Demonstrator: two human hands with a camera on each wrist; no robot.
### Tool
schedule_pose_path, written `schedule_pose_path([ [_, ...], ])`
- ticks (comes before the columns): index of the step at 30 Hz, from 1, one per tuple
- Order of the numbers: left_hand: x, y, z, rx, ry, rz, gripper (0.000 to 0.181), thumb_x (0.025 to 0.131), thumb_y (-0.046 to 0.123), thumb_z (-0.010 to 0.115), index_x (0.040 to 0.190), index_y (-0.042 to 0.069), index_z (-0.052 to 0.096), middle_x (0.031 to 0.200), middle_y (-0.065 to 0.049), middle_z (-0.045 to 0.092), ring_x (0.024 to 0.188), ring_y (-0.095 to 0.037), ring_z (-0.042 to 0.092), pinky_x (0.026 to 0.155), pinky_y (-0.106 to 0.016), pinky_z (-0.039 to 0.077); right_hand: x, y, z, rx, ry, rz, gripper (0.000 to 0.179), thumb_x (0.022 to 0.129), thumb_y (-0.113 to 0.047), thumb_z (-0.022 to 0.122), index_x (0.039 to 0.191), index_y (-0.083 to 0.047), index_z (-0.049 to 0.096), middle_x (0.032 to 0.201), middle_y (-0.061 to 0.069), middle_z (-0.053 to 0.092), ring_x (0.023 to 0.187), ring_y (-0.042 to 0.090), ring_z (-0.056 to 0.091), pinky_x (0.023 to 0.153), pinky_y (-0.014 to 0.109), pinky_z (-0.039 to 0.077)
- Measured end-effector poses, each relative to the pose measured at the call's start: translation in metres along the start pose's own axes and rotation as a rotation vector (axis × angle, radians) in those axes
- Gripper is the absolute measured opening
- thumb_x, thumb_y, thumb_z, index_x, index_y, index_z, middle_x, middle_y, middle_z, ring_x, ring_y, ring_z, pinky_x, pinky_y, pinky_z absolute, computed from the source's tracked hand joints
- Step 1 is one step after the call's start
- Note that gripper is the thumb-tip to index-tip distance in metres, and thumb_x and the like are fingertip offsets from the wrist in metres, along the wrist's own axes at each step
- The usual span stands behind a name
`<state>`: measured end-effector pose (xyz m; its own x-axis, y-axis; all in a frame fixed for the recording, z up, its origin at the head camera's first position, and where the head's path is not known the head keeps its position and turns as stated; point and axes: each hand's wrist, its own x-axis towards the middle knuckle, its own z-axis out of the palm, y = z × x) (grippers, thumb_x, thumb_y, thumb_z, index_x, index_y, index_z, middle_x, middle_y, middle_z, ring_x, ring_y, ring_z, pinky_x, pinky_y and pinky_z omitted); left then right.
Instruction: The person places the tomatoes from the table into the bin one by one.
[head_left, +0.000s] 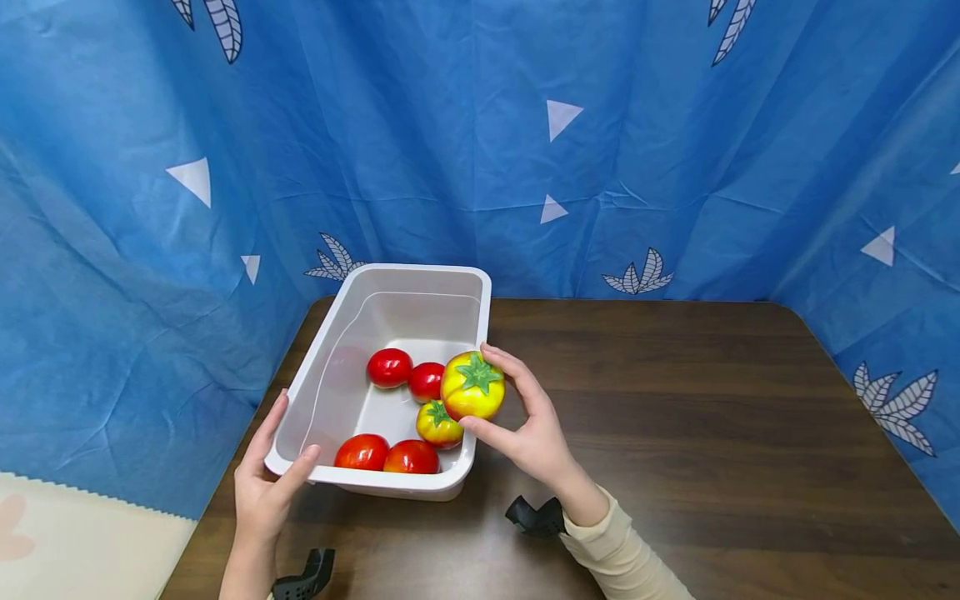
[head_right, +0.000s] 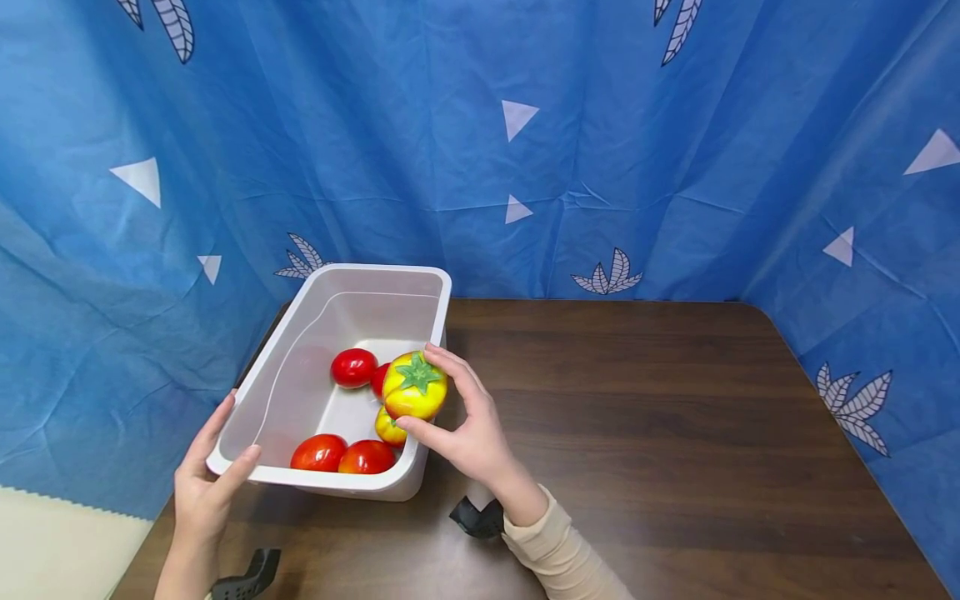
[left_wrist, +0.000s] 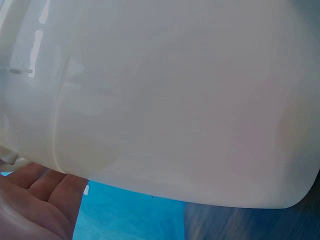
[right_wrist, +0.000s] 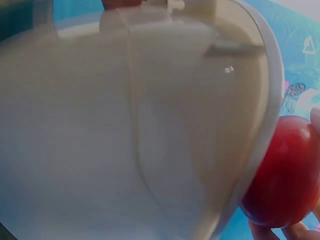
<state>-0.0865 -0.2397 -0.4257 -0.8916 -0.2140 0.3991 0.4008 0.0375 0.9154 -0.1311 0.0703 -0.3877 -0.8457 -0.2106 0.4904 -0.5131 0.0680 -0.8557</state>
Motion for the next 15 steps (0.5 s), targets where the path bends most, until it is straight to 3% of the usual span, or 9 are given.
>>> schedule_pose_path([
  [8, -0.001, 0.0, 0.001, -0.006, 0.0, -0.007, 0.071, 0.076, -0.024, 0.053, 0.142, -0.002, 0.037, 0.145, -0.012, 0.039, 0.119, -0.023, 0.045, 0.085, -0.023, 0.048, -0.003, -0.004, 0.011, 0.006, -0.065, 0.022, 0.064, 0.076, -0.01, 0.076, 0.133, -0.019, 0.049, 0.142, -0.002, 0.042, 0.128, 0.016, 0.039, 0.101, 0.041, 0.039],
  [15, -0.001, 0.0, 0.001, -0.017, -0.001, 0.007, 0.071, 0.076, -0.025, 0.053, 0.141, -0.002, 0.037, 0.145, -0.011, 0.039, 0.118, -0.022, 0.045, 0.085, -0.023, 0.048, -0.001, -0.025, 0.013, -0.022, -0.083, 0.039, 0.062, 0.074, -0.004, 0.075, 0.131, -0.006, 0.049, 0.141, 0.01, 0.044, 0.129, 0.023, 0.039, 0.1, 0.049, 0.038],
])
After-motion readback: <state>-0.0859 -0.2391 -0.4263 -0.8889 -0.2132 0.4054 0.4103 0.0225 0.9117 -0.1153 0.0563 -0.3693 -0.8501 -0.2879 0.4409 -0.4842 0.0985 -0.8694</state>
